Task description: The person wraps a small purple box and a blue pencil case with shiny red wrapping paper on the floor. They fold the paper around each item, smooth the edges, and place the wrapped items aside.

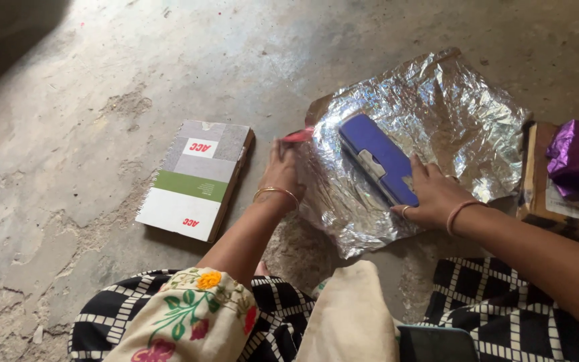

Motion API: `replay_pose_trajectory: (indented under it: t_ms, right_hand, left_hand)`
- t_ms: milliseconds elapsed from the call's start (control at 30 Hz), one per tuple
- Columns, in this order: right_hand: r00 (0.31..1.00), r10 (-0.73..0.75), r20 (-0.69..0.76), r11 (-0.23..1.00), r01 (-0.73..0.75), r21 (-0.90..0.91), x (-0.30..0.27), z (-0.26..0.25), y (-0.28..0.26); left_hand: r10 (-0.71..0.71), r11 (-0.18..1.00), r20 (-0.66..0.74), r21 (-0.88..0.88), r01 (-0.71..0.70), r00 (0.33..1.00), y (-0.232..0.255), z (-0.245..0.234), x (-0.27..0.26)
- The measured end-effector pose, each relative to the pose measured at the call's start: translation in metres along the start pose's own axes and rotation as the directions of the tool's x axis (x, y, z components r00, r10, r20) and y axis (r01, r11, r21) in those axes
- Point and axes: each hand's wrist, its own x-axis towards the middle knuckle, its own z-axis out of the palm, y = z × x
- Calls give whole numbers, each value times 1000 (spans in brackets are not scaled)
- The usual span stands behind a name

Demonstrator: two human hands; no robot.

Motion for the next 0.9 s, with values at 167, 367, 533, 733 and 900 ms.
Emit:
replay_pose_trajectory:
  t_ms: [167,367,533,733,900]
  right_hand:
    - [989,-15,-144,982,42,185,2,-5,4]
    - [937,4,-350,883,161,440,3,-21,6]
    - [894,-12,-449,834,257,489,-4,-26,4]
    - [969,175,-173,717,-5,697,-8,-30,9]
    - [949,56,-309,795,144,589,-8,-35,10]
  left_hand:
    - [-88,991,-69,-111,80,994,-15,9,12]
    - [-553,638,-209,-729,248,807,-5,16,6]
    - [-677,440,-234,-889,129,698,-10,31,-2]
    - [-626,368,46,-863,347,779,5,35,-24]
    - [-397,503,367,-680,534,841,30,34,-49]
